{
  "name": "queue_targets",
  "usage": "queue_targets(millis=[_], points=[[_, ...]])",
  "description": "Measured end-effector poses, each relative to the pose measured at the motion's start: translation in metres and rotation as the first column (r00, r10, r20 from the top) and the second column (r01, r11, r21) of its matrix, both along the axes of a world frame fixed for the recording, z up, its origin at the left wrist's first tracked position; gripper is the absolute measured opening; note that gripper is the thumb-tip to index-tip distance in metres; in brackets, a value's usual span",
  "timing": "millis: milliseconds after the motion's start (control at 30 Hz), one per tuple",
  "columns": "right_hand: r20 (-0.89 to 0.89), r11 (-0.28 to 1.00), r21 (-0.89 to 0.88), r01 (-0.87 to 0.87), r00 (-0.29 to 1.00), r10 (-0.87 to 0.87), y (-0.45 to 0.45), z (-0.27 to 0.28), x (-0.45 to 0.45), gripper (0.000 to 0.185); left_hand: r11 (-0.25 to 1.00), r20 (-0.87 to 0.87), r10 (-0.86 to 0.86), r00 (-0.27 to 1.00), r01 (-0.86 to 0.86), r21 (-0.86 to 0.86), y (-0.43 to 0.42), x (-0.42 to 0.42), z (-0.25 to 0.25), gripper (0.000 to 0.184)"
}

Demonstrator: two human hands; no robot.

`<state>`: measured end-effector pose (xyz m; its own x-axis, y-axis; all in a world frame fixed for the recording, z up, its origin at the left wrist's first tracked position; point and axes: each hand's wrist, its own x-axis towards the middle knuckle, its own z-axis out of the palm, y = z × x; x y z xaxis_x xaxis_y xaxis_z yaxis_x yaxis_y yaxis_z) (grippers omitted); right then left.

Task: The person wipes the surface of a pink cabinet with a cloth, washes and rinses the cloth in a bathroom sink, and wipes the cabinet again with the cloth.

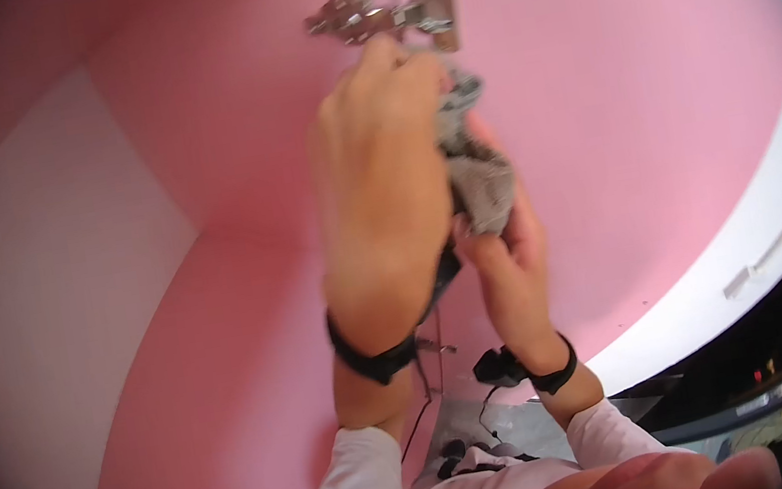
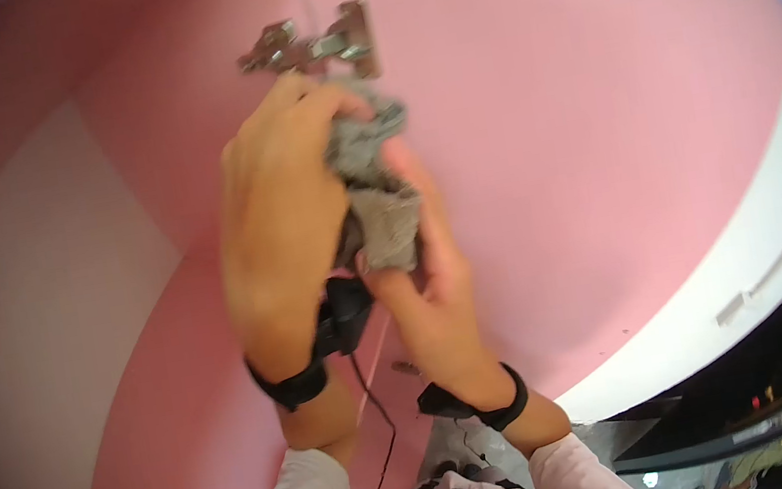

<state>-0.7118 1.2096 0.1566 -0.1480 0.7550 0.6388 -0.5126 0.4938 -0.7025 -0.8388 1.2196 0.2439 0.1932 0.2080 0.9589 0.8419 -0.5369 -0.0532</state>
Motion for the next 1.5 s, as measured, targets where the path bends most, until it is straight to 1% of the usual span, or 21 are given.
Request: queue_targets(millis=[33, 100, 167, 200, 233, 300, 400, 533, 600, 667, 733, 867, 933, 1067, 1133, 1167, 1233, 1267, 1333, 1433, 1500], points=[[0.021, 1.000, 0.007, -0.030, 0.999, 0.029, 0.001, -0.003, 0.006, 0.075, 0.999, -0.005, -0.044, 0.999, 0.044, 0.023, -0.003, -0.004, 0.006, 0.028], [-0.027, 0.999, 0.050, -0.006, 1.000, 0.008, -0.001, -0.003, 0.010, 0.071, 0.930, -0.047, -0.075, 0.996, 0.053, -0.365, -0.014, -0.005, 0.016, 0.028], [-0.350, 0.977, -0.170, -0.132, 0.935, 0.066, 0.001, -0.009, 0.025, 0.071, 0.889, -0.006, -0.198, 0.980, 0.177, -0.422, -0.018, 0.023, 0.023, 0.032], [-0.351, 0.980, -0.147, -0.135, 0.933, 0.076, -0.003, -0.012, 0.031, 0.071, 0.830, 0.050, -0.236, 0.970, 0.228, -0.509, -0.030, 0.028, 0.024, 0.035], [-0.361, 0.984, -0.123, -0.130, 0.929, 0.078, -0.008, -0.016, 0.043, 0.071, 0.791, 0.034, -0.318, 0.948, 0.285, -0.542, -0.033, 0.043, 0.022, 0.034], [-0.366, 0.920, -0.368, -0.135, 0.931, -0.010, -0.022, -0.026, 0.067, 0.065, 0.707, -0.027, -0.475, 0.880, 0.363, -0.607, -0.038, 0.074, 0.012, 0.031], [-0.452, 0.893, -0.438, -0.107, 0.885, -0.115, -0.023, -0.058, 0.118, 0.062, 0.599, -0.075, -0.669, 0.739, 0.477, -0.644, -0.036, 0.109, -0.001, 0.029], [-0.454, 0.928, -0.372, 0.029, 0.866, -0.209, -0.049, -0.071, 0.189, 0.062, 0.367, 0.046, -0.843, 0.535, 0.637, -0.678, -0.020, 0.140, -0.017, 0.024], [-0.406, 0.891, -0.391, 0.229, 0.826, -0.391, -0.065, -0.080, 0.222, 0.061, 0.470, -0.033, -0.793, 0.609, 0.576, -0.669, -0.011, 0.156, -0.028, 0.028], [-0.457, 0.894, -0.425, 0.139, 0.820, -0.345, -0.081, -0.091, 0.250, 0.063, 0.567, -0.088, -0.710, 0.699, 0.493, -0.660, -0.009, 0.175, -0.051, 0.033], [-0.506, 0.888, -0.458, 0.046, 0.807, -0.304, -0.088, -0.106, 0.274, 0.064, 0.511, -0.097, -0.751, 0.653, 0.481, -0.712, -0.016, 0.203, -0.086, 0.056], [-0.551, 0.839, -0.517, -0.169, 0.816, -0.175, -0.082, -0.125, 0.304, 0.067, 0.556, -0.118, -0.669, 0.734, 0.389, -0.735, -0.056, 0.240, -0.131, 0.080], [-0.537, 0.787, -0.565, -0.248, 0.835, -0.123, -0.075, -0.131, 0.308, 0.069, 0.658, -0.258, -0.569, 0.781, 0.243, -0.713, -0.071, 0.258, -0.142, 0.097], [-0.432, 0.743, -0.557, -0.371, 0.894, 0.122, -0.057, -0.115, 0.279, 0.063, 0.646, -0.115, -0.533, 0.838, 0.316, -0.695, -0.056, 0.237, -0.125, 0.103], [-0.379, 0.727, -0.556, -0.403, 0.901, 0.210, -0.044, -0.095, 0.267, 0.063, 0.664, 0.048, -0.537, 0.842, 0.457, -0.592, -0.055, 0.225, -0.124, 0.101], [-0.297, 0.797, -0.483, -0.363, 0.924, 0.240, -0.036, -0.082, 0.257, 0.063, 0.662, 0.063, -0.538, 0.841, 0.467, -0.586, -0.051, 0.214, -0.114, 0.101], [-0.149, 0.904, -0.307, -0.297, 0.953, 0.263, -0.016, -0.043, 0.223, 0.063, 0.907, -0.074, -0.400, 0.913, 0.384, -0.172, -0.042, 0.179, -0.074, 0.093], [-0.090, 0.940, -0.211, -0.270, 0.962, 0.256, -0.008, -0.016, 0.211, 0.063, 0.923, -0.047, -0.383, 0.923, 0.380, -0.062, -0.035, 0.166, -0.057, 0.088], [-0.004, 0.999, 0.048, 0.019, 1.000, -0.019, -0.005, 0.030, 0.180, 0.060, 0.929, 0.035, -0.347, 0.937, 0.339, 0.146, -0.020, 0.142, -0.026, 0.081], [-0.009, 0.955, 0.227, 0.191, 0.981, -0.194, 0.002, 0.082, 0.143, 0.056, 0.887, 0.196, -0.241, 0.950, 0.133, 0.442, 0.006, 0.106, 0.029, 0.078], [-0.086, 0.784, 0.559, 0.271, 0.959, -0.271, 0.019, 0.105, 0.117, 0.057, 0.849, 0.293, -0.237, 0.926, 0.051, 0.526, 0.030, 0.088, 0.071, 0.076]])
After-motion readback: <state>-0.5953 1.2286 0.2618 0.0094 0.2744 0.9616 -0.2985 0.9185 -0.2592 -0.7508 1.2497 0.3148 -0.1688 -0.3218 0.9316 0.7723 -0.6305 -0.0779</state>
